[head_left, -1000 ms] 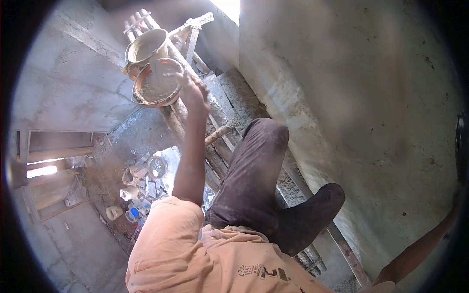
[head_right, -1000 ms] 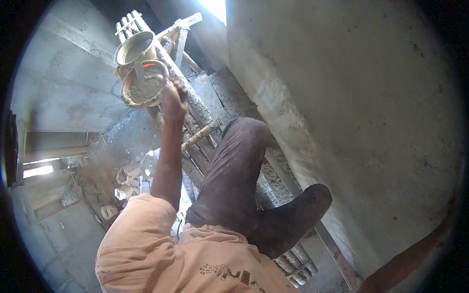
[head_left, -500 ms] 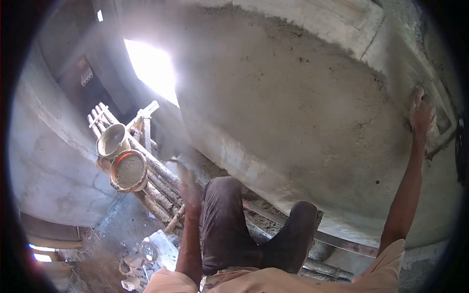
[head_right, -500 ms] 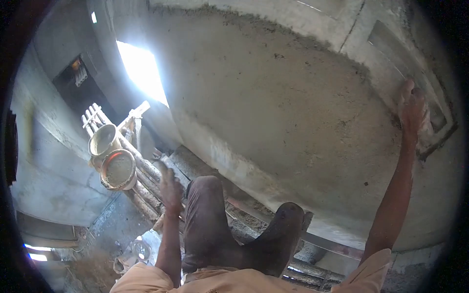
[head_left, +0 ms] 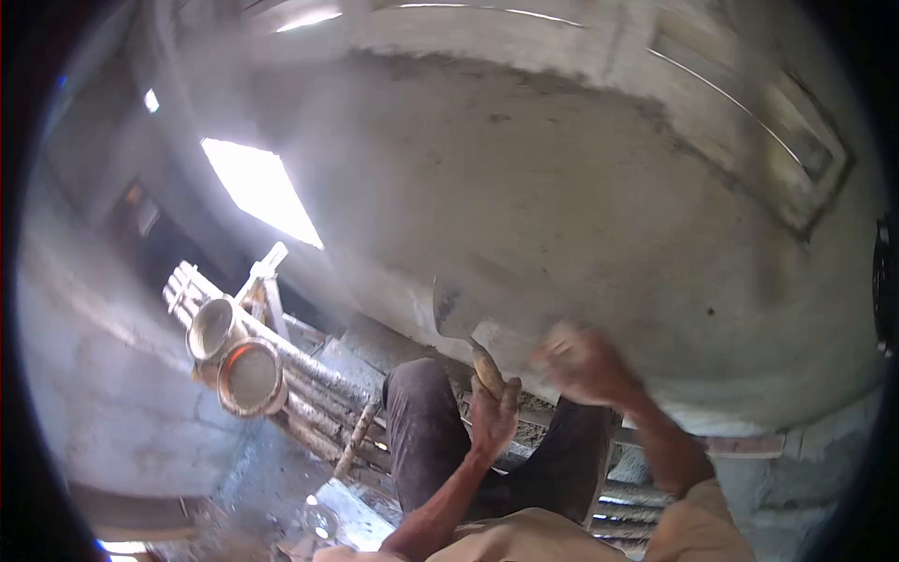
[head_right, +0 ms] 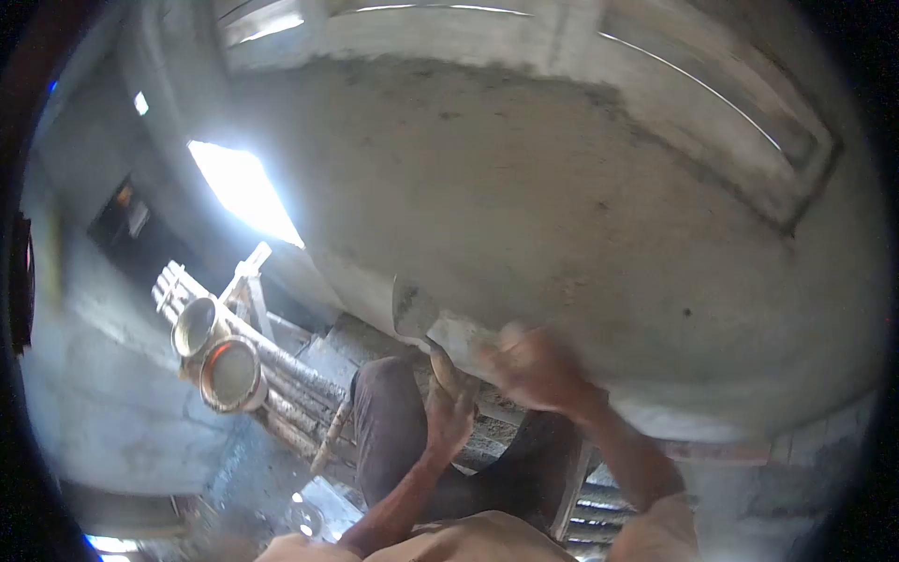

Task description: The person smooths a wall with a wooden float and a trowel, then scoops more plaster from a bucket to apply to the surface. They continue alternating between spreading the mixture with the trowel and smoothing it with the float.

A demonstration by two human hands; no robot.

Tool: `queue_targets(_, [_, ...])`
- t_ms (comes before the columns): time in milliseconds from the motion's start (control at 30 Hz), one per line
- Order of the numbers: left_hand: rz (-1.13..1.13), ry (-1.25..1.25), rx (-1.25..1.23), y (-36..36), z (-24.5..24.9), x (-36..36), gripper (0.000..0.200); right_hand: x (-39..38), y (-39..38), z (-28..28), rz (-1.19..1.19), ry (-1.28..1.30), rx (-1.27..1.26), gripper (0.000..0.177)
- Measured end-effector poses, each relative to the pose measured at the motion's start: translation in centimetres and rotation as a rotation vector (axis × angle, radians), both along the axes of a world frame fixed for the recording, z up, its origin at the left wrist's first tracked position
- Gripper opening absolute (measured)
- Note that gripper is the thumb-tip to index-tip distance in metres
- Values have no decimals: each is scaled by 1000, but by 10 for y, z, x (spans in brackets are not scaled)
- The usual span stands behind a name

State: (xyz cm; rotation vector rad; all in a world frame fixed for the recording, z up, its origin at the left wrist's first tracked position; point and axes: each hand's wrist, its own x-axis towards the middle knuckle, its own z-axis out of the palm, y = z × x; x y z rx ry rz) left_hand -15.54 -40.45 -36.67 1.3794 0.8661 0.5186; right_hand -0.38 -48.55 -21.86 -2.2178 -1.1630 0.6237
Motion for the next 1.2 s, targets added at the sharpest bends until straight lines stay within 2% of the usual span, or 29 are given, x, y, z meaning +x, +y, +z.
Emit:
queue_targets(33, [-46, -8, 152, -11, -2, 1, 39, -20, 11, 5, 3, 159, -131, 51])
queue_targets(100, [-130, -45, 460, -28, -2, 0, 50, -32, 14, -79, -72, 134, 49, 46])
queue_targets(133, [-256, 113, 340, -32, 0, 0, 53, -37, 13, -84, -115, 105, 64, 44])
queue_targets(200, [-482, 184, 516, -35, -14, -5, 63, -40, 9, -90, -189, 49, 87, 40])
queue_targets(233, [-598, 216, 604, -34, -18, -7, 68, -35, 3, -92, -238, 174, 131, 39])
queue_targets(267, [-466, -20, 646, -32, 13, -6, 59, -28, -4, -95, -282, 299, 176, 38])
queue_targets(300, [-746, -8, 645, -16, 32, -3, 56, -17, -9, -98, -316, 417, 225, 37])
queue_targets(367, [-1287, 30, 618, 40, 60, -8, 52, -2, -31, -110, -318, 221, 272, 35])
queue_targets(400, [-1174, -43, 510, 67, 55, -5, 50, 0, -44, -116, -328, 74, 302, 34])
queue_targets(433, [-1071, -1, 606, 102, 80, 4, 47, 3, -57, -115, -337, -75, 332, 33])
queue_targets(467, [-965, 50, 695, 136, 106, 14, 46, 11, -72, -111, -314, 44, 151, 36])
queue_targets(500, [-859, 106, 770, 171, 131, 23, 45, 12, -84, -100, -282, 8, 139, 37])
queue_targets(533, [-669, 5, 903, 206, 151, 35, 42, 11, -94, -85, -250, -28, 126, 38])
queue_targets(633, [-173, -110, 1315, 223, 272, 82, 46, 11, -117, -28, -210, -41, 77, 36])
queue_targets(700, [17, -136, 1527, 216, 341, 114, 49, 22, -129, -14, -110, -573, 189, 30])
queue_targets(733, [-8, -257, 1299, 195, 377, 125, 51, 28, -134, -2, -41, -848, 205, 28])
queue_targets(767, [22, -359, 1382, 211, 391, 149, 53, 33, -139, 10, -10, -1143, 228, 25])
queue_targets(800, [53, -461, 1462, 236, 401, 171, 55, 38, -142, 32, -13, -1161, 139, 26])
queue_targets(867, [168, -395, 1736, 288, 417, 214, 55, 64, -151, 39, 12, -1290, 176, 30])
queue_targets(900, [230, -355, 1871, 305, 420, 225, 55, 72, -150, 46, -35, -1299, 234, 31])
queue_targets(1000, [63, -459, 1636, 310, 430, 226, 55, 79, -131, 81, -301, -1199, 485, 31])
queue_targets(1100, [88, -557, 1613, 293, 442, 225, 41, 80, -116, 118, -315, -1246, 333, 33])
queue_targets(1200, [115, -646, 1581, 280, 444, 226, 30, 86, -105, 126, -332, -1271, 307, 35])
